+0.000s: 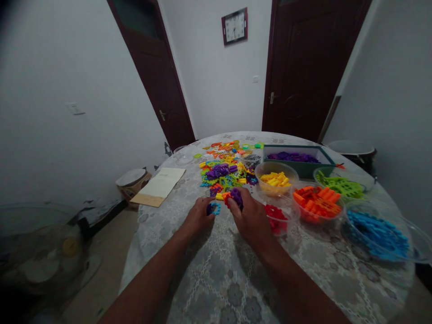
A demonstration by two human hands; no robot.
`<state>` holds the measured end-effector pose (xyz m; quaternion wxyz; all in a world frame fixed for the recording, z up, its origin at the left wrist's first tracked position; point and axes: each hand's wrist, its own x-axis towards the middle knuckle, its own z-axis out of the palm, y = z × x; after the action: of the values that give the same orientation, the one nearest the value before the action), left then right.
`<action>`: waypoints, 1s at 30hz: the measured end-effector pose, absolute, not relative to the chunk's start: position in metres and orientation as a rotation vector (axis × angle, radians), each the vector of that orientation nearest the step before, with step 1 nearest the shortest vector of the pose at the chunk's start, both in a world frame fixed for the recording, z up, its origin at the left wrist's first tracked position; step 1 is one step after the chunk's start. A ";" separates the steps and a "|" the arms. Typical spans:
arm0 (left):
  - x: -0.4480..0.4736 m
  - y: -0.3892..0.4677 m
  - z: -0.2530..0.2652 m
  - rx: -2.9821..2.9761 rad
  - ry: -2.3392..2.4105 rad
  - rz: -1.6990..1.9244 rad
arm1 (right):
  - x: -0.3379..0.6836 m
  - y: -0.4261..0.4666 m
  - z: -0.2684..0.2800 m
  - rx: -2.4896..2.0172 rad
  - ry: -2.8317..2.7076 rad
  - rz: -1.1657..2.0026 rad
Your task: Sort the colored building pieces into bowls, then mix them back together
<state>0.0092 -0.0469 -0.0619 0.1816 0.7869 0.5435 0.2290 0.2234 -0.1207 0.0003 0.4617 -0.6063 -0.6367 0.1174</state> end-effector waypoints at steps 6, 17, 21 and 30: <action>0.011 -0.042 -0.062 2.283 1.580 0.546 | 0.219 -0.126 0.003 -1.545 -1.589 0.404; 0.020 -0.026 -0.057 2.348 1.637 0.340 | 0.234 -0.132 0.023 -1.501 -1.663 0.537; 0.021 -0.027 -0.055 2.356 1.621 0.320 | 0.283 -0.134 0.029 -1.670 -1.577 0.299; 0.022 -0.024 -0.053 2.321 1.601 0.411 | 0.328 -0.143 0.030 -1.908 -1.378 0.023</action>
<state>0.0223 -0.0241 -0.0533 0.1456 0.8058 0.5559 0.1429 0.3277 -0.1427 0.0304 0.3837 -0.7486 -0.5407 0.0089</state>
